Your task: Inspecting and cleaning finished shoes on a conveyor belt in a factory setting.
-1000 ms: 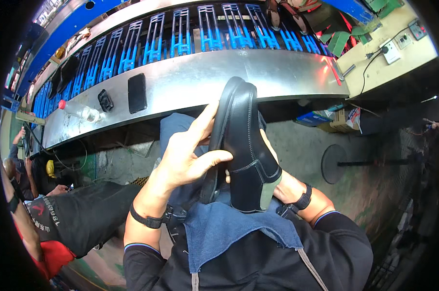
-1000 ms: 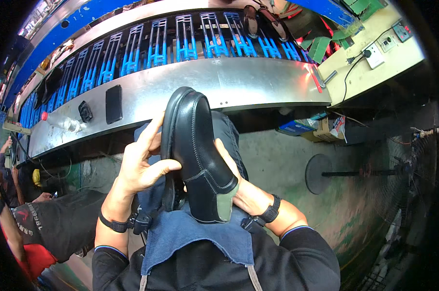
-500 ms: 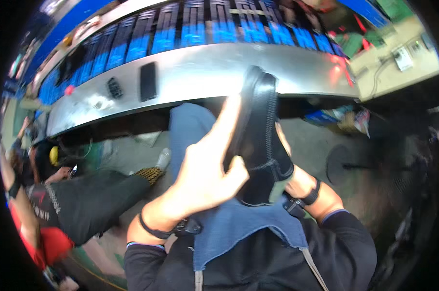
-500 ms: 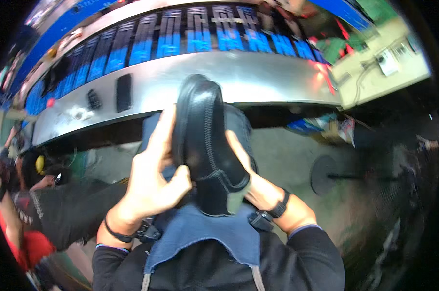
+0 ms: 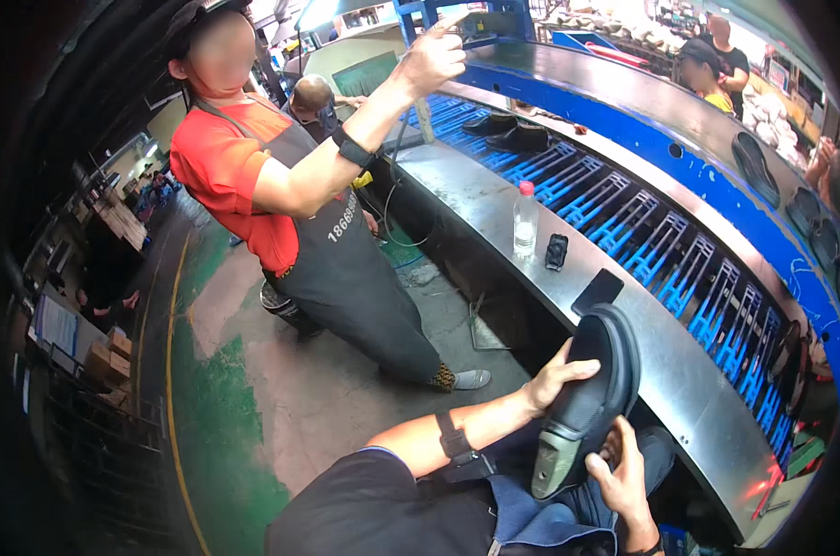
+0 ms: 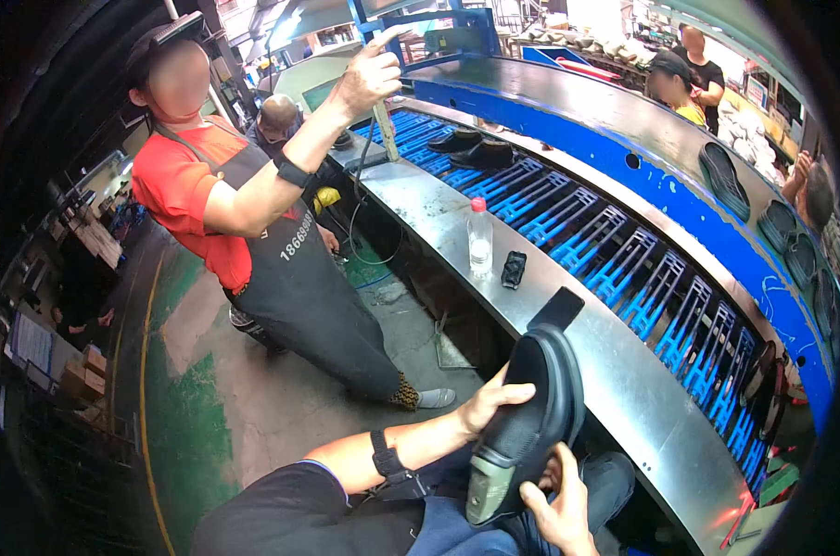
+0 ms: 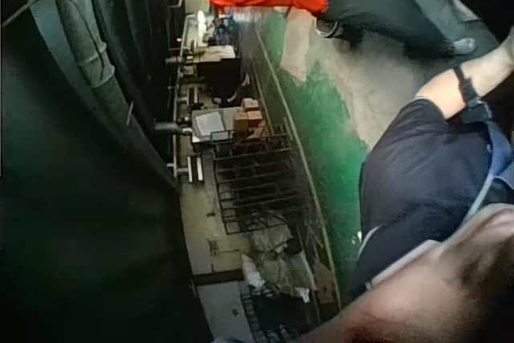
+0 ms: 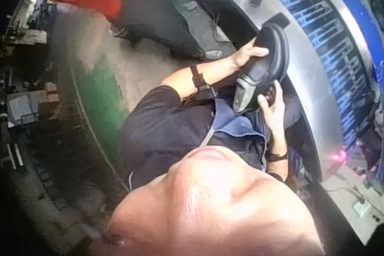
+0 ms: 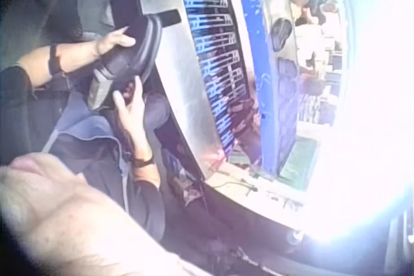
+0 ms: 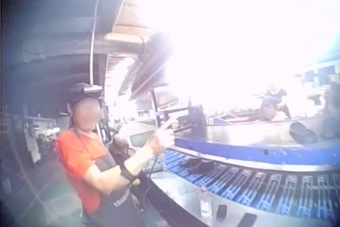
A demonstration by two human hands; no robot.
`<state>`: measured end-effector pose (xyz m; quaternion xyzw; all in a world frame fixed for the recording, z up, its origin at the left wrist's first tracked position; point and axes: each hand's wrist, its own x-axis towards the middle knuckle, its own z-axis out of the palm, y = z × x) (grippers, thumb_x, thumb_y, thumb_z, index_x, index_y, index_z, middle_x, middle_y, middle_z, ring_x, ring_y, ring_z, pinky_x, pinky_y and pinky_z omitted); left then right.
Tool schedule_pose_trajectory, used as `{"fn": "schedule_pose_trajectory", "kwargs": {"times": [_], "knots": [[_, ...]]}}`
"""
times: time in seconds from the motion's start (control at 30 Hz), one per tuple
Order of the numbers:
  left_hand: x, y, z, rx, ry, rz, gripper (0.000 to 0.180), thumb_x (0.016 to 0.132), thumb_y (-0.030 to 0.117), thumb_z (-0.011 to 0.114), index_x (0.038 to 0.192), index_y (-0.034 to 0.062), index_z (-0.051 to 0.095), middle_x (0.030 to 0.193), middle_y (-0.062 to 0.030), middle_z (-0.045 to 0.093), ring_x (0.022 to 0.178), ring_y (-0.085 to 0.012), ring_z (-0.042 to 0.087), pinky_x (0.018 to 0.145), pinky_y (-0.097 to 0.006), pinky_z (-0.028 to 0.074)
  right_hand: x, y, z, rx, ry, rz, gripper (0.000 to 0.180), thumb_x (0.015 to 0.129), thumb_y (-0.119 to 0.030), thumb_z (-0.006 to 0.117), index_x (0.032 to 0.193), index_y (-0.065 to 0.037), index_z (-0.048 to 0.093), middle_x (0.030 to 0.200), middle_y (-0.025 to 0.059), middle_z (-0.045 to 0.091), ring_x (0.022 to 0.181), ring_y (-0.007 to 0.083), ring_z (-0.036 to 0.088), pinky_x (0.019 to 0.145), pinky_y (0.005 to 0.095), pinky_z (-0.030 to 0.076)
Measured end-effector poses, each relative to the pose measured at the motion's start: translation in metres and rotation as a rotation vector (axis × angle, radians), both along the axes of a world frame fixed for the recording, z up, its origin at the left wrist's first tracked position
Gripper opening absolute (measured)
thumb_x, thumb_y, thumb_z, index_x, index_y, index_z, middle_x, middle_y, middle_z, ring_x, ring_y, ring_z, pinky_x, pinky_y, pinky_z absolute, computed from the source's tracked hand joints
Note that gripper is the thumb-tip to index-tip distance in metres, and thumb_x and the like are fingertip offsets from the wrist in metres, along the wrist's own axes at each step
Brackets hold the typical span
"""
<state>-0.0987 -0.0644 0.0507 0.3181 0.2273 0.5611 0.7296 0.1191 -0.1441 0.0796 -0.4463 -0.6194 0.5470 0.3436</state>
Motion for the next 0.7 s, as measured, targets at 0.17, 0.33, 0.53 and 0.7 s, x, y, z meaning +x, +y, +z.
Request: {"fn": "schedule_pose_trajectory", "kwargs": {"times": [0.17, 0.33, 0.53, 0.7], "knots": [[-0.013, -0.020, 0.003, -0.260, -0.198, -0.193, 0.040, 0.090, 0.018, 0.062, 0.126, 0.0004, 0.056, 0.100, -0.0101, 0.069, 0.091, -0.0206, 0.069, 0.084, -0.036, 0.058, 0.025, 0.008, 0.019, 0.260, -0.185, -0.130, 0.038, 0.085, -0.004, 0.071, 0.118, 0.004, 0.054, 0.073, 0.0086, 0.067, 0.064, 0.0115, 0.063, 0.064, 0.0275, 0.053], [0.017, -0.022, -0.013, -0.218, -0.282, -0.417, 0.064, 0.085, 0.036, 0.069, 0.134, -0.0031, 0.052, 0.122, -0.0199, 0.065, 0.110, -0.0329, 0.066, 0.100, -0.046, 0.053, 0.056, 0.035, 0.034, 0.133, -0.179, -0.065, 0.067, 0.084, -0.027, 0.078, 0.136, 0.001, 0.046, 0.068, 0.0075, 0.063, 0.056, 0.0168, 0.061, 0.056, 0.0293, 0.049], [0.045, -0.029, -0.028, -0.196, -0.181, -0.419, 0.097, 0.079, 0.046, 0.074, 0.154, 0.0095, 0.024, 0.134, -0.0152, 0.055, 0.121, -0.0293, 0.060, 0.106, -0.045, 0.050, 0.051, 0.034, 0.049, 0.224, -0.372, 0.057, 0.083, 0.085, -0.041, 0.077, 0.147, -0.004, 0.034, 0.061, 0.0060, 0.059, 0.051, 0.0171, 0.060, 0.051, 0.0294, 0.046], [0.052, -0.022, -0.017, -0.174, -0.139, -0.446, 0.085, 0.078, 0.043, 0.075, 0.143, -0.0013, 0.041, 0.130, -0.0178, 0.057, 0.118, -0.0293, 0.060, 0.103, -0.041, 0.049, 0.044, 0.043, 0.041, 0.466, -0.419, -0.007, 0.079, 0.086, -0.042, 0.075, 0.144, -0.005, 0.036, 0.060, 0.0109, 0.056, 0.051, 0.0261, 0.060, 0.051, 0.0350, 0.046]]}}
